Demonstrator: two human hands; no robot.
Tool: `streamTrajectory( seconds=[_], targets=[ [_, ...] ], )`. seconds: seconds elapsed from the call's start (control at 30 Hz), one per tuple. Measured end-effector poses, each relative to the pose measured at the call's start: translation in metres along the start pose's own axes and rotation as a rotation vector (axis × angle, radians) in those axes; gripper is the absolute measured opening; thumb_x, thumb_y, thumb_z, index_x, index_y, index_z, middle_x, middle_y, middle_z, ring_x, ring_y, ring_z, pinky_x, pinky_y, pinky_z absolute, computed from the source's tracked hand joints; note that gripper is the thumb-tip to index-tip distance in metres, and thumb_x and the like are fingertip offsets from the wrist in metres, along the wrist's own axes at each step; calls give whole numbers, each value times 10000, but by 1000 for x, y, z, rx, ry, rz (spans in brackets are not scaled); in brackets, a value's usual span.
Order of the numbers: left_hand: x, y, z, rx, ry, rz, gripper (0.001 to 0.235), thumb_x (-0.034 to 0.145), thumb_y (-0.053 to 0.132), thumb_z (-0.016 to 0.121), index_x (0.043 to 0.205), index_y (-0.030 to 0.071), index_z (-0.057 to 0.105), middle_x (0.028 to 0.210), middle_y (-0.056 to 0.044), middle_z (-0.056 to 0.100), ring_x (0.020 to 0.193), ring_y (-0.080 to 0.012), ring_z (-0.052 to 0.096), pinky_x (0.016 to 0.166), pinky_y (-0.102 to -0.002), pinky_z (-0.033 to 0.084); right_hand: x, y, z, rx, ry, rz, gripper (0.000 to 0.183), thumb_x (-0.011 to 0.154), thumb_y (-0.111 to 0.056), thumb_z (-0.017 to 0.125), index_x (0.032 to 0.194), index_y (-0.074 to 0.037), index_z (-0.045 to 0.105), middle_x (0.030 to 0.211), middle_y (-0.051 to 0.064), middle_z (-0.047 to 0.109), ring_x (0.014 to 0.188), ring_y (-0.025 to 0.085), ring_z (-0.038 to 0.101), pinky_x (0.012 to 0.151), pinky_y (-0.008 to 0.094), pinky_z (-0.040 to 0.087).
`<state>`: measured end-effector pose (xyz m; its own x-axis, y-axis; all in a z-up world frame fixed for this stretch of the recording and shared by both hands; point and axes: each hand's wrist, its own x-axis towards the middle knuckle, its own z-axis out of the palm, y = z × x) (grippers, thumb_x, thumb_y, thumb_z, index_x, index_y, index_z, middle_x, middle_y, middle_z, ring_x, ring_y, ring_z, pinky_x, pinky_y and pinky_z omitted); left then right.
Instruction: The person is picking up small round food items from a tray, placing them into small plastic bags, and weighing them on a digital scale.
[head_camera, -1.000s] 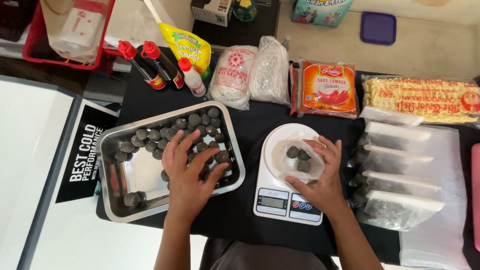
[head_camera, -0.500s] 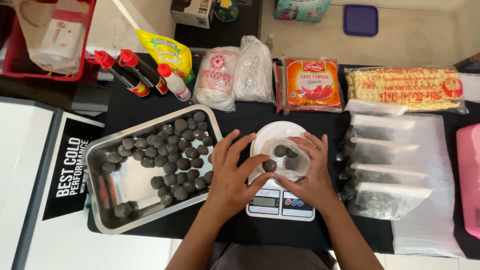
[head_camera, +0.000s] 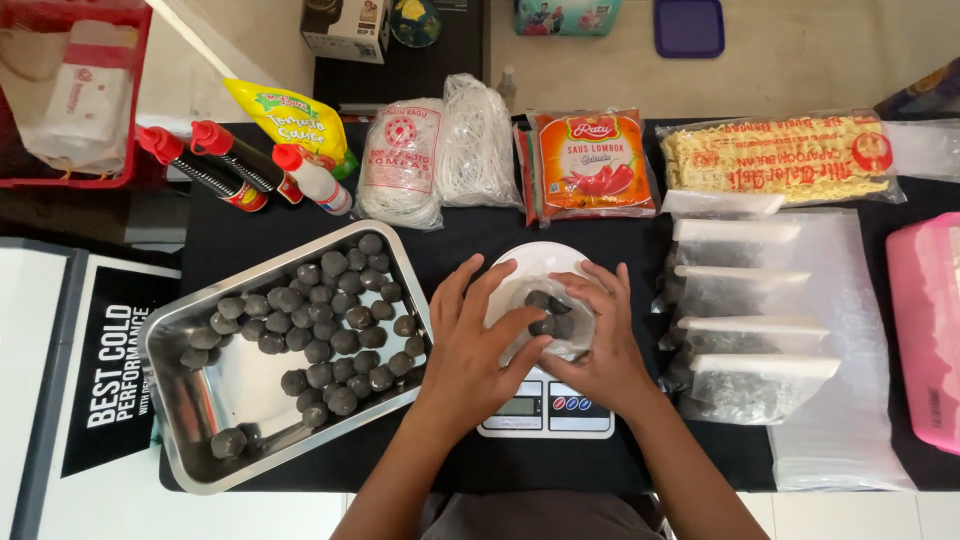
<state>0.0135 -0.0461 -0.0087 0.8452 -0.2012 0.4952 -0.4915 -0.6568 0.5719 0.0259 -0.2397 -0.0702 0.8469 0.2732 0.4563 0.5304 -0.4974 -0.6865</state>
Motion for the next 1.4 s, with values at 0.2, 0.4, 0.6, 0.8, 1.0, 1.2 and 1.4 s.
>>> streamTrajectory(
  seconds=[0.2, 0.4, 0.6, 0.8, 1.0, 1.2, 1.4],
  targets=[
    [0, -2, 5, 59, -40, -19, 175, 936, 312, 729, 980, 144, 748, 1435, -144, 544, 1407, -475, 408, 1088, -605, 340, 1, -1, -1, -6, -9, -9, 749, 735, -308, 922, 1282, -98, 455, 1374, 119, 602, 1418, 427, 397, 1243, 654, 41],
    [6, 3, 0, -30, 30, -27, 253, 910, 270, 760, 1132, 149, 742, 1398, -160, 569, 1382, -486, 454, 1091, -610, 376, 1, 1, -1, 23, -3, -4, 760, 743, -328, 919, 1290, -97, 443, 1382, 125, 595, 1428, 425, 384, 1241, 658, 26],
    [6, 2, -1, -36, 94, -7, 281, 901, 242, 776, 1164, 153, 742, 1381, -163, 584, 1372, -487, 474, 1094, -625, 394, 2, -1, -2, 50, 6, -11, 760, 755, -338, 907, 1292, -84, 433, 1392, 148, 581, 1431, 437, 374, 1243, 658, 11],
    [4, 1, 0, -37, 82, -11, 267, 904, 238, 770, 1157, 157, 743, 1378, -157, 584, 1374, -489, 471, 1091, -625, 396, 2, -1, -3, 65, 1, -10, 763, 751, -313, 912, 1296, -77, 434, 1392, 157, 583, 1432, 446, 367, 1231, 678, 2],
    [4, -1, 0, -32, 78, -1, 276, 900, 237, 773, 1163, 161, 737, 1374, -158, 583, 1369, -493, 477, 1087, -624, 400, 1, 2, -2, 72, 4, -9, 763, 756, -327, 912, 1296, -74, 436, 1394, 159, 579, 1433, 446, 362, 1233, 669, -9],
    [2, -1, -5, -27, 90, -13, 227, 908, 227, 766, 1124, 158, 745, 1367, -138, 590, 1362, -472, 487, 1096, -607, 394, 1, 1, -2, 66, -1, -8, 751, 747, -311, 913, 1288, -85, 444, 1395, 150, 581, 1439, 438, 365, 1243, 650, 2],
    [-6, -16, -30, 37, 131, -71, 226, 908, 198, 772, 1124, 138, 744, 1370, -151, 584, 1368, -480, 482, 1108, -613, 383, 1, 1, -1, 77, 0, -1, 788, 707, -285, 937, 1276, -73, 435, 1381, 157, 570, 1447, 437, 364, 1259, 640, -13]
  ],
)
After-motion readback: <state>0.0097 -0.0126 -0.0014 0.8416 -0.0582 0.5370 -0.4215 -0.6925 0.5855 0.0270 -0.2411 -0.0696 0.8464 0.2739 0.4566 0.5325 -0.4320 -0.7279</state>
